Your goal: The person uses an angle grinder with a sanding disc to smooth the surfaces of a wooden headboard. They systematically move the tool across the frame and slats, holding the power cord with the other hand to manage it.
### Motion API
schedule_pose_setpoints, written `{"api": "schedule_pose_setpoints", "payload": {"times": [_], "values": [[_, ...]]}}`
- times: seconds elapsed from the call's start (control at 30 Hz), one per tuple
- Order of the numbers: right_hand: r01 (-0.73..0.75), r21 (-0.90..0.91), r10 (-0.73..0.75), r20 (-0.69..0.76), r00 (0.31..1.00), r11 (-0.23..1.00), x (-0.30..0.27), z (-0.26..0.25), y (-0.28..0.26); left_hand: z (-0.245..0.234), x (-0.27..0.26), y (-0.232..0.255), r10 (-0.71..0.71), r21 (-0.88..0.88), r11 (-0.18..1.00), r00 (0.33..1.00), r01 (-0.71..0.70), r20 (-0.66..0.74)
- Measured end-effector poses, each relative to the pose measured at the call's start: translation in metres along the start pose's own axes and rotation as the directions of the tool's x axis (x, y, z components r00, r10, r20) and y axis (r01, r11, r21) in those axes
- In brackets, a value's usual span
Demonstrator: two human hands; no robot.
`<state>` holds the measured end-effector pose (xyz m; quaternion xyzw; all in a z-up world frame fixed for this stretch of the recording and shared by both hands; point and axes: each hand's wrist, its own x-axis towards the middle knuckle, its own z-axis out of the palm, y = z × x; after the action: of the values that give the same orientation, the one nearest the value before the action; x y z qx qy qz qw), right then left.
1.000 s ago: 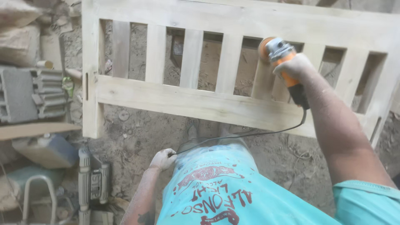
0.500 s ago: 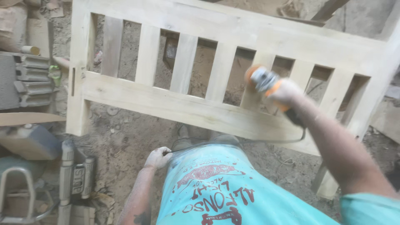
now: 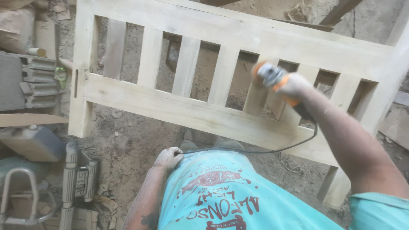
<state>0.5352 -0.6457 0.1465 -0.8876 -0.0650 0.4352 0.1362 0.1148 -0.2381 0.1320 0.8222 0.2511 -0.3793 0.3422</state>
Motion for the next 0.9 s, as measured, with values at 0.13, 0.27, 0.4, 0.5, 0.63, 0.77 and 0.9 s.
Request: {"api": "schedule_pose_setpoints", "payload": {"times": [0.13,0.27,0.4,0.5,0.63,0.77,0.9], "values": [[-0.025,0.228,0.056,-0.127,0.990,0.973,0.052,-0.063,-0.002,0.005,-0.020,-0.009,-0.005,-0.007,1.000,1.000,0.005,-0.014],[-0.120,0.414,0.181,-0.113,0.977,0.903,0.034,-0.068,0.016,0.011,-0.022,-0.025,-0.051,-0.012,0.999,0.998,0.050,-0.023],[-0.106,0.235,0.110,-0.001,0.994,0.966,-0.020,-0.007,0.018,0.016,-0.025,-0.041,0.046,-0.045,0.998,0.997,-0.049,-0.063],[0.208,0.209,-0.230,0.085,0.970,0.956,-0.076,0.058,0.014,0.016,-0.014,-0.036,0.045,-0.048,0.998,0.998,-0.048,-0.047],[0.142,-0.044,-0.135,0.138,0.981,0.989,-0.107,0.100,0.018,0.000,-0.002,-0.019,0.049,0.029,0.998,0.999,-0.048,-0.018],[-0.061,-0.002,0.061,0.072,0.996,0.998,-0.071,0.070,0.034,-0.011,-0.002,-0.005,0.053,0.076,0.995,0.996,-0.058,0.069],[-0.069,0.231,0.089,-0.074,0.993,0.971,-0.022,0.016,0.021,-0.028,0.009,0.008,0.162,0.136,0.976,0.983,-0.172,0.080]]}}
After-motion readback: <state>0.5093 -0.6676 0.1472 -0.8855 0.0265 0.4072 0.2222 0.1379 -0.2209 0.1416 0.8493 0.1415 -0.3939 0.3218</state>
